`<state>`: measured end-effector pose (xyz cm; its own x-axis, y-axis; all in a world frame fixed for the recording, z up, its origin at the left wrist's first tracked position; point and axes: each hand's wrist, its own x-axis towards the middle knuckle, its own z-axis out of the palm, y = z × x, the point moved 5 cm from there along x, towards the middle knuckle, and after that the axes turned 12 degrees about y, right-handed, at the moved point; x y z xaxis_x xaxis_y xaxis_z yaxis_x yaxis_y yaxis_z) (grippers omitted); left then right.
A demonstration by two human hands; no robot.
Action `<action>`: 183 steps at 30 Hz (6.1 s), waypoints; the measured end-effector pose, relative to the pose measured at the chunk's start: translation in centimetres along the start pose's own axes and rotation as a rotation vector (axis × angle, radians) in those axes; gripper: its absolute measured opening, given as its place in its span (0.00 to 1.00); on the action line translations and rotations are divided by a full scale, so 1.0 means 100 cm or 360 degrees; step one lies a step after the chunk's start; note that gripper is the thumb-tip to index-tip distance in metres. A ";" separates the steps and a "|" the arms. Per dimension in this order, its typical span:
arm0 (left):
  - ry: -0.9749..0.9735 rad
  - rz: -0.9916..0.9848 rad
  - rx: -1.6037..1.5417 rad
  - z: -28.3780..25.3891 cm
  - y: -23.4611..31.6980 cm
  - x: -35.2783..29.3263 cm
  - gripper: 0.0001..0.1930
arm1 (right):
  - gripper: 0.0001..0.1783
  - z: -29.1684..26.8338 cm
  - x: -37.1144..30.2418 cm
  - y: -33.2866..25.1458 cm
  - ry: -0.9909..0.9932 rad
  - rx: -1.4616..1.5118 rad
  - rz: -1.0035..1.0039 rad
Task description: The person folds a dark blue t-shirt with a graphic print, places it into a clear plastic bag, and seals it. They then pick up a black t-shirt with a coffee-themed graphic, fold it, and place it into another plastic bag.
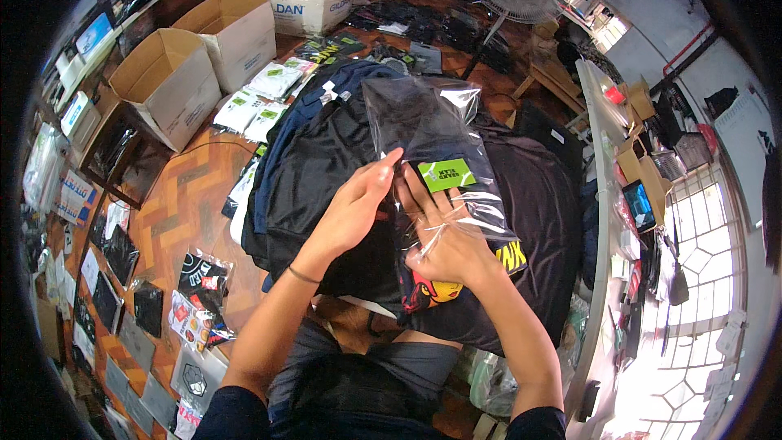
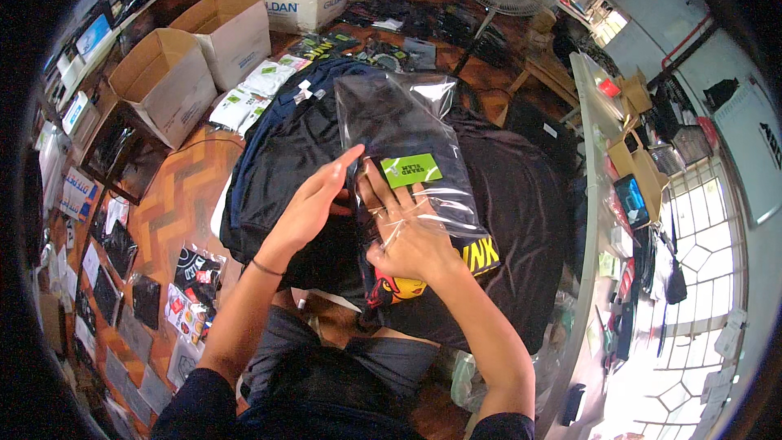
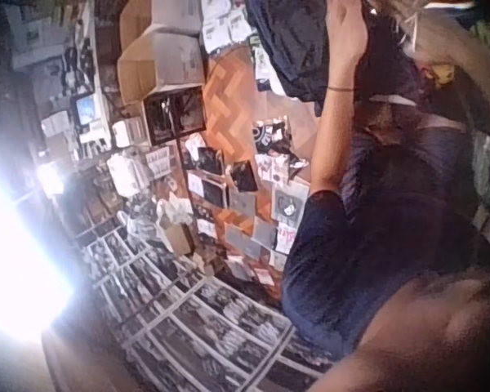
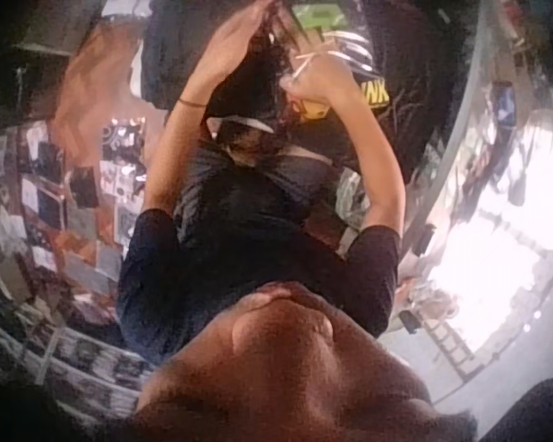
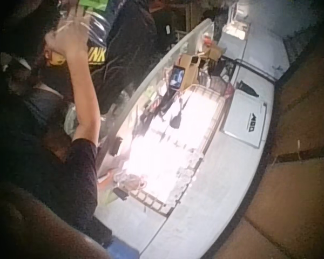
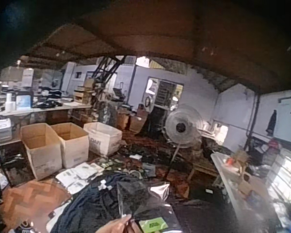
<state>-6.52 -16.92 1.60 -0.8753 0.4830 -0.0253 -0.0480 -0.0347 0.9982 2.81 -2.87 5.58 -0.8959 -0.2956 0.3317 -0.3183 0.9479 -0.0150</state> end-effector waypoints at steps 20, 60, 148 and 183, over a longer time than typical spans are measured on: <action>0.0346 0.0142 0.0600 0.010 -0.011 0.028 0.31 | 0.39 -0.020 -0.079 -0.019 0.0146 0.0133 0.0264; -0.1024 0.0661 0.1143 0.123 0.070 -0.009 0.31 | 0.26 0.014 -0.229 -0.150 0.2409 0.2143 0.2506; -0.0180 0.1457 0.1442 0.085 0.062 -0.104 0.18 | 0.10 -0.044 -0.283 -0.028 0.1660 0.0930 0.2171; -0.0892 0.1622 0.1725 0.193 0.018 -0.064 0.27 | 0.06 -0.059 -0.254 0.099 0.0832 0.0888 0.1029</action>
<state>8.30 -3.18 4.61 -0.0333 0.9039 0.4265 0.9874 -0.0364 0.1541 24.28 14.69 2.55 -0.7419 0.4736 0.4746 -0.0381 0.6769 -0.7351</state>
